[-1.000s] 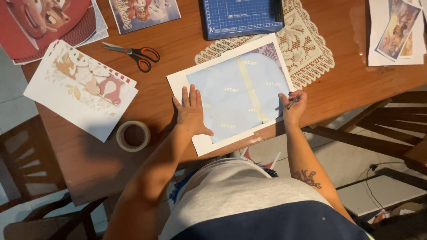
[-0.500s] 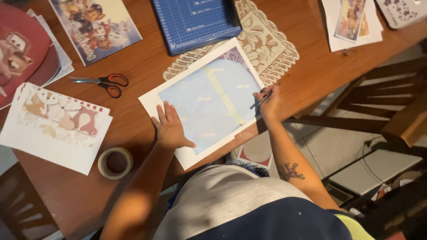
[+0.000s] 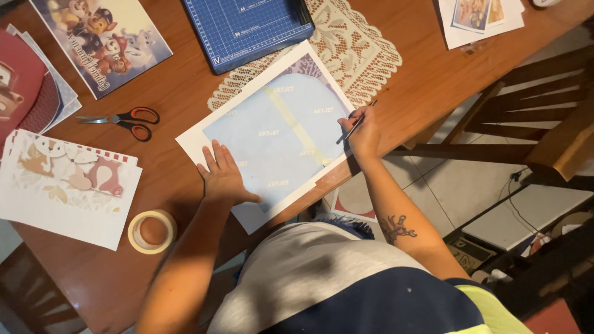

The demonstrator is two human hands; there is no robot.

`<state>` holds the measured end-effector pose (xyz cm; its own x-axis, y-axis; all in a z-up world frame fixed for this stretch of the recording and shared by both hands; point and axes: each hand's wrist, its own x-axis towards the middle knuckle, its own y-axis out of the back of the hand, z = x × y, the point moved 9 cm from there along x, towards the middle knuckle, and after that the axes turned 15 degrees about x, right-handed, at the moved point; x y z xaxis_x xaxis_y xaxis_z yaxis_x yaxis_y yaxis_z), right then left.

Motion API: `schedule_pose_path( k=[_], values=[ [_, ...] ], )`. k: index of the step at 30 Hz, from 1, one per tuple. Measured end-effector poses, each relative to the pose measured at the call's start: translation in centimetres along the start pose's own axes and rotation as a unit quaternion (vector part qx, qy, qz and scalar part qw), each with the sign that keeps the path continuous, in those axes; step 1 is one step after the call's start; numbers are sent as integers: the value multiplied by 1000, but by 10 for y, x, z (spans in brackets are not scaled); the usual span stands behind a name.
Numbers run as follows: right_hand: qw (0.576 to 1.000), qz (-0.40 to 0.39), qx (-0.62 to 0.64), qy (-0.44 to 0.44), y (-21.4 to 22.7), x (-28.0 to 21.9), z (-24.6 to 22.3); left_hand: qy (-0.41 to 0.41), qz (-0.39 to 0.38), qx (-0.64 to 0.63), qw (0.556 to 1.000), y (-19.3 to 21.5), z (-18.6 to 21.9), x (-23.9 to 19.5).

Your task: The person cuts a printed image of Lightning McQueen from a red background using scissors, then uses a paper trimmer to cut another print. They apply tape to a blue card and place the trimmed print on top, aligning it for a craft assembly.

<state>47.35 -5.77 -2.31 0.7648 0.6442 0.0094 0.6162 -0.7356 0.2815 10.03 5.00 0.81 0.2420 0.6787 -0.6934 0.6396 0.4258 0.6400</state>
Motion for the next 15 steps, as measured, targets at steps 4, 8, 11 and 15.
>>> schedule_pose_path(
  k=[4, 8, 11, 15],
  values=[
    [960, -50, -169, 216, -32, -15, -42, 9, 0, 12, 1000, 3, -1, -3],
    [898, -251, -81, 353, -111, -84, -99, -10, -5, 9, 1000, -1, -1, 1],
    [885, -364, -68, 283, -121, -85, -70, 22, -17, 33, 999, -4, 1, 2],
    [925, -313, -60, 206, -84, -40, -52, 55, -24, 61, 996, -5, 3, 2]
  ],
)
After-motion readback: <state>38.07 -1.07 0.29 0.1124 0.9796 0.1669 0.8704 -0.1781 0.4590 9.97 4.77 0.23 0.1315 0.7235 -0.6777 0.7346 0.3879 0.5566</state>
